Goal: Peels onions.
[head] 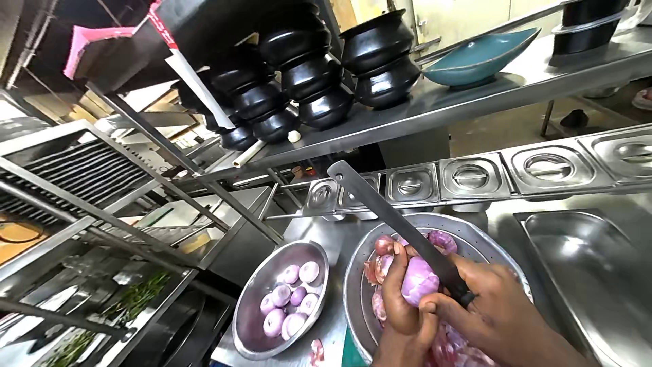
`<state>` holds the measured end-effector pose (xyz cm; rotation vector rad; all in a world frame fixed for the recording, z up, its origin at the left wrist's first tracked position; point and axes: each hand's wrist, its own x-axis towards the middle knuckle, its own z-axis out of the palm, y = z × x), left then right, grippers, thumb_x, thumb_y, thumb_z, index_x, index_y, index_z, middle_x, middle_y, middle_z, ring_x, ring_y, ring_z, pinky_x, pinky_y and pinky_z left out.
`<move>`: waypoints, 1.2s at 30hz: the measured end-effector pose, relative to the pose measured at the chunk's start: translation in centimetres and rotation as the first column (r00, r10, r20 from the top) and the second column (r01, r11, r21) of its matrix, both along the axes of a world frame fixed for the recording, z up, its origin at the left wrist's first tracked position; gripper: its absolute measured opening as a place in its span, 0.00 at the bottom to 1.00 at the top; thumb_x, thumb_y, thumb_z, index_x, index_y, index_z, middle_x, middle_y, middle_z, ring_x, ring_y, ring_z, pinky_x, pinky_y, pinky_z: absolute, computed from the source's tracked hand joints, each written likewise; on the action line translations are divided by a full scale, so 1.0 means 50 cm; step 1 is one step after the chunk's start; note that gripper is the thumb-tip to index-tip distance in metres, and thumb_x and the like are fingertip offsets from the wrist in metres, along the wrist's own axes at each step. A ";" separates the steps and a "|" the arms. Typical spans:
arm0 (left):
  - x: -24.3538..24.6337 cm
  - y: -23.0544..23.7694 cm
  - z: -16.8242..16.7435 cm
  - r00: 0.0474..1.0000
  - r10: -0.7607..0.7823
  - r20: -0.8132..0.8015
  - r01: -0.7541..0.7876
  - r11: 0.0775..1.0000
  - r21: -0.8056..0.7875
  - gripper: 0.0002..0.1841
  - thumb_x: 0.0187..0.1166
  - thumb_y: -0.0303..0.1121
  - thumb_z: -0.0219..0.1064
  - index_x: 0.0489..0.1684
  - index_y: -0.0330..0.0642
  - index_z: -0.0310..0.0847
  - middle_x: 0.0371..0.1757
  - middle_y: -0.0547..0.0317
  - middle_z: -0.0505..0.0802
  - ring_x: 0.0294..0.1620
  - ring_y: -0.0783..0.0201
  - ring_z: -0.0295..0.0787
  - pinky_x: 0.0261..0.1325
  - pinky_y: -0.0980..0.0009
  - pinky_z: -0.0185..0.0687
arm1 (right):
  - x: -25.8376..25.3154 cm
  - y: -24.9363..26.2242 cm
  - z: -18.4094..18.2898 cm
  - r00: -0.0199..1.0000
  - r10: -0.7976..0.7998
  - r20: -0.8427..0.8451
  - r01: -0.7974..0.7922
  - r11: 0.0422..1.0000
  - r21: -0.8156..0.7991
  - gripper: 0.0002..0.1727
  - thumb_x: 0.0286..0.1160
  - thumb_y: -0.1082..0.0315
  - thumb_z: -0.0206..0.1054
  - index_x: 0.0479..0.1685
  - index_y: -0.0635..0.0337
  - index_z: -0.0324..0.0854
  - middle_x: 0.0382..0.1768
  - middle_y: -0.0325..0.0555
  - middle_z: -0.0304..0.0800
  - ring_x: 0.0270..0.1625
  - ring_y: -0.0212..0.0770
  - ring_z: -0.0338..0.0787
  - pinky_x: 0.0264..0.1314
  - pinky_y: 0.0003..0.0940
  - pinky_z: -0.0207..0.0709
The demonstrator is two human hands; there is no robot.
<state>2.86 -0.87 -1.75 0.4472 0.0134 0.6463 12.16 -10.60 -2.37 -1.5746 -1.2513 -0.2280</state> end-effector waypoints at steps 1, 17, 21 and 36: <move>0.000 0.000 0.000 1.000 0.008 0.000 -0.008 1.000 0.003 0.15 0.79 0.44 0.67 0.45 0.40 0.86 0.38 0.50 0.94 0.41 0.61 0.95 0.47 0.65 0.92 | 0.000 -0.001 0.001 1.000 0.007 -0.002 -0.007 1.000 -0.002 0.38 0.72 0.21 0.56 0.26 0.50 0.80 0.13 0.32 0.73 0.16 0.30 0.75 0.14 0.34 0.67; 0.003 0.005 0.023 0.891 0.218 -0.399 -0.162 0.972 0.169 0.22 0.95 0.45 0.45 0.56 0.37 0.79 0.45 0.44 0.91 0.41 0.57 0.92 0.42 0.64 0.91 | 0.031 -0.015 -0.019 0.980 -0.081 0.180 0.084 0.996 -0.010 0.35 0.86 0.31 0.45 0.24 0.50 0.78 0.12 0.34 0.72 0.13 0.33 0.75 0.11 0.35 0.65; -0.017 0.042 0.010 0.930 -0.108 -0.350 0.221 0.928 0.301 0.17 0.82 0.46 0.66 0.56 0.43 0.88 0.44 0.50 0.93 0.34 0.66 0.90 0.37 0.72 0.87 | 0.062 -0.029 -0.008 0.868 0.229 -0.441 -0.298 0.950 -0.093 0.32 0.82 0.28 0.51 0.30 0.45 0.83 0.18 0.31 0.84 0.17 0.31 0.85 0.16 0.32 0.83; 0.021 0.039 0.016 0.843 0.162 -0.514 -0.139 0.987 0.082 0.14 0.91 0.38 0.56 0.56 0.36 0.78 0.38 0.45 0.90 0.33 0.56 0.91 0.36 0.63 0.91 | 0.051 -0.040 -0.016 0.951 0.100 0.293 -0.059 0.987 -0.147 0.35 0.88 0.35 0.48 0.26 0.56 0.79 0.13 0.43 0.77 0.14 0.37 0.78 0.12 0.38 0.67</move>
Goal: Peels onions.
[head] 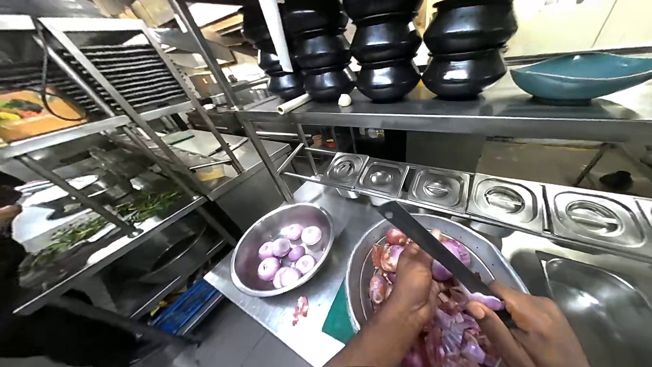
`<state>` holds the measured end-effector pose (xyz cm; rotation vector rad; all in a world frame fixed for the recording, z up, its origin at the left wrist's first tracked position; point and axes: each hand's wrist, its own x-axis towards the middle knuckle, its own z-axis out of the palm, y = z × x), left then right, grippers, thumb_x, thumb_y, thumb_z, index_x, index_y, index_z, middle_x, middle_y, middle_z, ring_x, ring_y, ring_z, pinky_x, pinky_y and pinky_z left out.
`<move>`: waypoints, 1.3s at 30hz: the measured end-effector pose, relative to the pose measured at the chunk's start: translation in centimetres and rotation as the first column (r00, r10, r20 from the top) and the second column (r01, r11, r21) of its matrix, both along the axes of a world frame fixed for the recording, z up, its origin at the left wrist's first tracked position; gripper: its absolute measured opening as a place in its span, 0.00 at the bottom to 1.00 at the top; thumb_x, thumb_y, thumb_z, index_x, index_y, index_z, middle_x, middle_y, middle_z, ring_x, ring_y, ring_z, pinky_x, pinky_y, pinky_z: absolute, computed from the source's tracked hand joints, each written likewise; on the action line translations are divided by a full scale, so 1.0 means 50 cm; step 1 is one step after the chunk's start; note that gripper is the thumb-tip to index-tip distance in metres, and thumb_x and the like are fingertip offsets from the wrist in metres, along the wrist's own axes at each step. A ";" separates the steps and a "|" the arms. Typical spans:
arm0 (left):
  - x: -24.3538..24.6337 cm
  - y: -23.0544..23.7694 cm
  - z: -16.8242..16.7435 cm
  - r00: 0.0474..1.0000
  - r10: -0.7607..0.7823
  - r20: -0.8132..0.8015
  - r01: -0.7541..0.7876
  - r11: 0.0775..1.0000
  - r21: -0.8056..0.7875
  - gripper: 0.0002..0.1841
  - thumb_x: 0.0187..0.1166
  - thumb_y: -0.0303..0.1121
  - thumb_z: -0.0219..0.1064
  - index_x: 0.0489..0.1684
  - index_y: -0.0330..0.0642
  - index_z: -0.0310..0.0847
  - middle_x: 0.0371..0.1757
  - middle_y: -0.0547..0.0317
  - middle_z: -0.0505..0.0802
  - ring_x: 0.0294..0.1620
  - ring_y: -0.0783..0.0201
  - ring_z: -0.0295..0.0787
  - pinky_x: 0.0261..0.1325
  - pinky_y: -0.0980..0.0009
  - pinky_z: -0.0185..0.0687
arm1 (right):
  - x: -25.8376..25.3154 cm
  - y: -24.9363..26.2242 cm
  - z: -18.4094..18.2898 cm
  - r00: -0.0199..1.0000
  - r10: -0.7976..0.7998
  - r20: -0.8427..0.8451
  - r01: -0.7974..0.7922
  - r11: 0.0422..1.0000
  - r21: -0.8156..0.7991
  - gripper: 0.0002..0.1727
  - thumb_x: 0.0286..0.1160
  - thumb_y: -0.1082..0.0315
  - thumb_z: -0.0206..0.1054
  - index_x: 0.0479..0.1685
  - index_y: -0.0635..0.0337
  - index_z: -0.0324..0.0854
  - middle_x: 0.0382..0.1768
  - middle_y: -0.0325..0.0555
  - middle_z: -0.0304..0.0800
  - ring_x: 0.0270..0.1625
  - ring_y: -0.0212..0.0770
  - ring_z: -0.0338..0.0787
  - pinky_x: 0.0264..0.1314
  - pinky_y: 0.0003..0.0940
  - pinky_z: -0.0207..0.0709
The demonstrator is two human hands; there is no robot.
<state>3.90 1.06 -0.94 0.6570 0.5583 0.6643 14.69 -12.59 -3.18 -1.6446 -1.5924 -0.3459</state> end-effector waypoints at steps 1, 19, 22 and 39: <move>0.002 0.006 -0.008 0.999 0.028 0.018 -0.028 0.999 -0.032 0.15 0.90 0.40 0.58 0.57 0.35 0.78 0.38 0.45 0.90 0.32 0.56 0.91 0.35 0.64 0.91 | -0.002 -0.005 0.004 1.000 0.022 0.010 -0.022 1.000 -0.015 0.35 0.88 0.35 0.48 0.26 0.56 0.78 0.12 0.43 0.76 0.13 0.37 0.77 0.12 0.37 0.65; -0.042 0.008 -0.017 0.986 -0.114 0.119 0.030 0.834 0.550 0.14 0.77 0.36 0.54 0.38 0.41 0.87 0.35 0.57 0.91 0.39 0.68 0.90 0.47 0.67 0.87 | -0.019 0.022 0.032 0.983 -0.107 -0.147 0.098 0.993 -0.066 0.41 0.64 0.16 0.56 0.21 0.47 0.76 0.11 0.31 0.69 0.13 0.32 0.72 0.12 0.37 0.65; -0.047 0.006 -0.012 0.988 -0.102 0.114 0.002 0.752 0.659 0.15 0.77 0.34 0.52 0.37 0.40 0.88 0.37 0.58 0.92 0.41 0.69 0.89 0.50 0.68 0.85 | -0.026 0.015 0.032 0.988 -0.098 -0.121 0.092 0.994 -0.051 0.40 0.66 0.17 0.57 0.21 0.49 0.75 0.11 0.33 0.69 0.13 0.33 0.71 0.12 0.36 0.63; -0.060 -0.001 0.017 0.977 -0.214 0.010 0.143 0.685 0.714 0.18 0.80 0.33 0.47 0.34 0.39 0.86 0.40 0.53 0.91 0.45 0.61 0.89 0.54 0.63 0.85 | -0.013 -0.003 0.033 0.983 0.112 0.143 -0.118 0.992 0.037 0.34 0.89 0.34 0.43 0.23 0.49 0.72 0.11 0.35 0.67 0.12 0.33 0.70 0.11 0.33 0.58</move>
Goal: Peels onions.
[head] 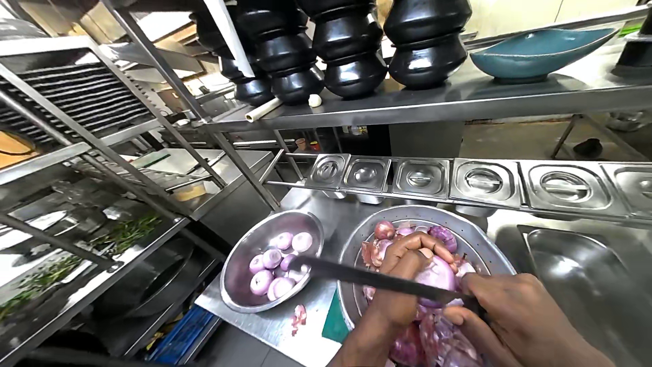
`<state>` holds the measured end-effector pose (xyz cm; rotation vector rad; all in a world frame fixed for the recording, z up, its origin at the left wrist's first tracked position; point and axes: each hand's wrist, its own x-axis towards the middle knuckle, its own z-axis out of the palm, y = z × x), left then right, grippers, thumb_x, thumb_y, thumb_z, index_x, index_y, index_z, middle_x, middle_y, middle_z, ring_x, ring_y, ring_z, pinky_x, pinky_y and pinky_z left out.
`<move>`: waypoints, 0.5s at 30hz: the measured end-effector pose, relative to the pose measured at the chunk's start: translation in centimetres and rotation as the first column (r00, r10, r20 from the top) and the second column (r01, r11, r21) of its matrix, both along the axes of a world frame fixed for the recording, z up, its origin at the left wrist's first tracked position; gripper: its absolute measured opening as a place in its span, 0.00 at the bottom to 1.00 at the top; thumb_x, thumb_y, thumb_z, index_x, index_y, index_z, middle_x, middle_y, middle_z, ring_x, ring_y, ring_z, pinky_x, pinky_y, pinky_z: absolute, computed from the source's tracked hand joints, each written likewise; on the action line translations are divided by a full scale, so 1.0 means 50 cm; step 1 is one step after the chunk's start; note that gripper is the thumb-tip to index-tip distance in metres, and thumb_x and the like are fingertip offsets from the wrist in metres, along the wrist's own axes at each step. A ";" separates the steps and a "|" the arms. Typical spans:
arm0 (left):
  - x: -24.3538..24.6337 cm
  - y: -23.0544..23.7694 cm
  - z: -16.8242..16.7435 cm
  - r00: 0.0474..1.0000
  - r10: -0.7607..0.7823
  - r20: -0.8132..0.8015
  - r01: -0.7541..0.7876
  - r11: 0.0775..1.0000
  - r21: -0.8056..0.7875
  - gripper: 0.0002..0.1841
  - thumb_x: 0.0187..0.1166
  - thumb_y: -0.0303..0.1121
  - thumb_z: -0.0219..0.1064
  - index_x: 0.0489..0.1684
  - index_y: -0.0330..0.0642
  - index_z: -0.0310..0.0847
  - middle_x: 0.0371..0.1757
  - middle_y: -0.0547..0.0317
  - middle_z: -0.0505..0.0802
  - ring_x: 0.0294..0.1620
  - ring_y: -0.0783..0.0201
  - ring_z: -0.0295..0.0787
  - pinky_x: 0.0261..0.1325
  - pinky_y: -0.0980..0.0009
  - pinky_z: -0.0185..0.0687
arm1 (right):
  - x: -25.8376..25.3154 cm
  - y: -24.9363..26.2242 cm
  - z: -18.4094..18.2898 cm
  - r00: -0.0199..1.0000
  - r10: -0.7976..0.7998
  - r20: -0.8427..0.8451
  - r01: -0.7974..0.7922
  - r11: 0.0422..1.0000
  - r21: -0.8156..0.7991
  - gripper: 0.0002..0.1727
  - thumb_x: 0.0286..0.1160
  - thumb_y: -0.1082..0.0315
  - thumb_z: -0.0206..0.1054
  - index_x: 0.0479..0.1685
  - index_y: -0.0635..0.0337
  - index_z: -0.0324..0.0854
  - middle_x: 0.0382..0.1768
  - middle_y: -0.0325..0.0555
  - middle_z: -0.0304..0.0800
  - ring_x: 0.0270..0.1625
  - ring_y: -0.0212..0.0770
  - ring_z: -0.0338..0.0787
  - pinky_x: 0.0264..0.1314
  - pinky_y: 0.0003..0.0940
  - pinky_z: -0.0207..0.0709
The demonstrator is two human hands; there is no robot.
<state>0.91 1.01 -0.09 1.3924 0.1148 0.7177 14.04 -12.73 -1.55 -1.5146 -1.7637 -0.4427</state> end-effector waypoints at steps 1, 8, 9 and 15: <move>0.003 0.001 0.000 0.999 0.023 -0.028 -0.023 1.000 -0.020 0.18 0.79 0.33 0.46 0.34 0.40 0.86 0.39 0.54 0.91 0.44 0.61 0.88 0.52 0.64 0.85 | -0.003 -0.003 0.000 0.999 -0.012 0.052 0.011 1.000 0.008 0.34 0.88 0.33 0.43 0.23 0.50 0.73 0.11 0.36 0.69 0.11 0.35 0.72 0.10 0.33 0.59; 0.015 0.014 -0.018 0.998 0.016 -0.052 -0.038 0.887 -0.460 0.21 0.85 0.41 0.42 0.43 0.43 0.84 0.38 0.50 0.90 0.24 0.67 0.82 0.22 0.75 0.74 | -0.020 -0.003 -0.019 0.995 -0.072 0.065 0.074 0.997 -0.030 0.39 0.79 0.24 0.48 0.20 0.51 0.73 0.10 0.39 0.70 0.10 0.39 0.73 0.09 0.38 0.61; 0.012 0.015 -0.023 0.999 -0.036 0.003 0.033 0.862 -0.506 0.20 0.84 0.41 0.45 0.41 0.42 0.85 0.37 0.51 0.91 0.26 0.67 0.85 0.25 0.75 0.78 | -0.014 0.004 -0.023 0.994 -0.110 -0.007 0.110 0.994 -0.009 0.40 0.76 0.21 0.48 0.22 0.51 0.74 0.11 0.38 0.70 0.10 0.37 0.72 0.09 0.36 0.61; 0.013 -0.008 -0.017 0.991 -0.054 0.125 0.120 0.777 -0.618 0.14 0.78 0.35 0.51 0.35 0.40 0.83 0.33 0.52 0.90 0.33 0.63 0.90 0.38 0.68 0.87 | -0.009 0.032 -0.022 0.941 -0.146 -0.306 0.147 0.989 -0.021 0.38 0.69 0.21 0.59 0.22 0.50 0.76 0.11 0.32 0.69 0.14 0.30 0.71 0.13 0.33 0.64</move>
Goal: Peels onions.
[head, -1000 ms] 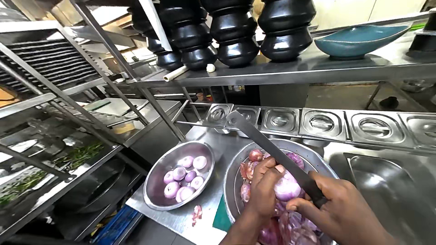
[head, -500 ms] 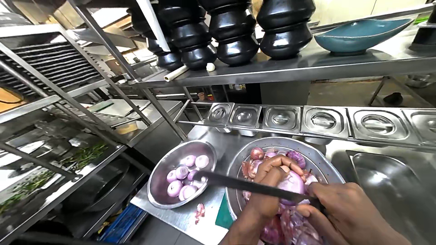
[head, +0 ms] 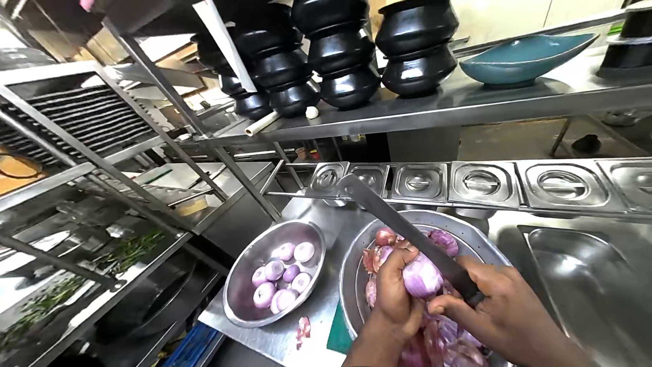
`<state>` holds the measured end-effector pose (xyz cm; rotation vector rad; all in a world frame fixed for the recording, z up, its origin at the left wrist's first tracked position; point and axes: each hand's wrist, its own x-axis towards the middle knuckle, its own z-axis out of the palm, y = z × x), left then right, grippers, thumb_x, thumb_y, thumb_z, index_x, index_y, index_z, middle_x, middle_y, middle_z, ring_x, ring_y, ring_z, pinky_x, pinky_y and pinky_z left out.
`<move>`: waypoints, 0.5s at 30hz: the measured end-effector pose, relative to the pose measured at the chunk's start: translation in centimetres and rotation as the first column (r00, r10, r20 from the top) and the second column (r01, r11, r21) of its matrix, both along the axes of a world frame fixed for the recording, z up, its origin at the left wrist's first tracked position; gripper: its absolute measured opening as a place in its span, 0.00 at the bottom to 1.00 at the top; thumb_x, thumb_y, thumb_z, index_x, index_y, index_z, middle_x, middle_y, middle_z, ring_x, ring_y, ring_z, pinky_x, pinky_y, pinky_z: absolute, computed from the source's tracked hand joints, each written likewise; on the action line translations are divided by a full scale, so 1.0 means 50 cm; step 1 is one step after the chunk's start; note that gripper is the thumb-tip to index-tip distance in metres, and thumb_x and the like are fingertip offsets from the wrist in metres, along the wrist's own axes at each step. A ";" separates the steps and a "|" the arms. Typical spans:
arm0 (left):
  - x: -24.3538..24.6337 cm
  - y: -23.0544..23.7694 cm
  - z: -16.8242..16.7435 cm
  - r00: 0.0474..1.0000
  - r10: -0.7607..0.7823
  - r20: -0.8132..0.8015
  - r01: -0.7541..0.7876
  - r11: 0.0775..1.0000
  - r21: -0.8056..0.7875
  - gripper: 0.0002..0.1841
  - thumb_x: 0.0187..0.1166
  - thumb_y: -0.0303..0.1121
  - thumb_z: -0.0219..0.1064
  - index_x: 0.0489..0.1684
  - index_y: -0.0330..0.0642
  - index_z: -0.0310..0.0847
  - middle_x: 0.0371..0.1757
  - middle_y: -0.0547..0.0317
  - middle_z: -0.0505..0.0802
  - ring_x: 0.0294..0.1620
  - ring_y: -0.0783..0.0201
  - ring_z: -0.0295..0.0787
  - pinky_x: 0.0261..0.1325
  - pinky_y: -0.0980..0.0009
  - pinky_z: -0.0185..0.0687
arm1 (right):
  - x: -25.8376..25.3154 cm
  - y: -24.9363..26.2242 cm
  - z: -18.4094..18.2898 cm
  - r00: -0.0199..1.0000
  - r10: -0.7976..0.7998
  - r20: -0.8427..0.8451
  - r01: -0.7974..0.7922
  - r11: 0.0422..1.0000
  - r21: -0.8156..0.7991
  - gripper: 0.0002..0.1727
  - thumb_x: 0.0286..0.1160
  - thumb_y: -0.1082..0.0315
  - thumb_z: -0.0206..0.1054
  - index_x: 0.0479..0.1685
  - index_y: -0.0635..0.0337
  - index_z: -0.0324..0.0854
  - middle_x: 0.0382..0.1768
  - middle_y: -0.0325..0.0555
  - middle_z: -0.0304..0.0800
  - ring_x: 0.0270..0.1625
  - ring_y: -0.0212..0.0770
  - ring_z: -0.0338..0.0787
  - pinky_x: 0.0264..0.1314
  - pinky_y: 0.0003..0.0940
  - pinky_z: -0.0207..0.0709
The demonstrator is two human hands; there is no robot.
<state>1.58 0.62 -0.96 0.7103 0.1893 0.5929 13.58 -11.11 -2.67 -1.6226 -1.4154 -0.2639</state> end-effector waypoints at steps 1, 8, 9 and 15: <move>0.001 -0.002 0.002 1.000 -0.008 0.008 0.008 1.000 0.009 0.14 0.78 0.35 0.51 0.34 0.40 0.83 0.34 0.52 0.90 0.35 0.63 0.90 0.40 0.67 0.88 | -0.001 0.001 0.001 1.000 0.008 -0.012 -0.008 1.000 -0.003 0.38 0.69 0.21 0.59 0.22 0.49 0.76 0.11 0.32 0.69 0.14 0.30 0.71 0.13 0.33 0.63; 0.002 0.000 -0.006 0.996 -0.020 0.089 0.008 0.991 0.132 0.18 0.84 0.39 0.50 0.36 0.39 0.85 0.39 0.50 0.90 0.43 0.62 0.90 0.49 0.68 0.86 | 0.000 -0.001 0.000 0.996 0.081 0.040 -0.081 0.997 -0.008 0.36 0.79 0.27 0.54 0.22 0.50 0.76 0.11 0.34 0.69 0.13 0.31 0.72 0.13 0.34 0.63; 0.003 -0.001 -0.006 0.996 -0.008 0.089 -0.005 0.990 0.138 0.19 0.85 0.40 0.49 0.37 0.38 0.85 0.39 0.49 0.90 0.42 0.61 0.90 0.49 0.67 0.86 | 0.001 -0.001 -0.001 0.995 0.094 0.044 -0.094 0.996 -0.009 0.35 0.82 0.28 0.52 0.23 0.50 0.76 0.11 0.34 0.69 0.13 0.32 0.72 0.12 0.34 0.63; 0.003 -0.007 0.001 0.997 0.075 -0.007 -0.074 0.994 0.086 0.18 0.83 0.36 0.47 0.35 0.36 0.84 0.38 0.47 0.90 0.39 0.61 0.90 0.42 0.68 0.87 | 0.000 -0.006 -0.001 0.967 0.020 0.254 -0.026 0.999 0.019 0.34 0.89 0.34 0.44 0.24 0.50 0.75 0.11 0.35 0.68 0.12 0.34 0.72 0.11 0.34 0.60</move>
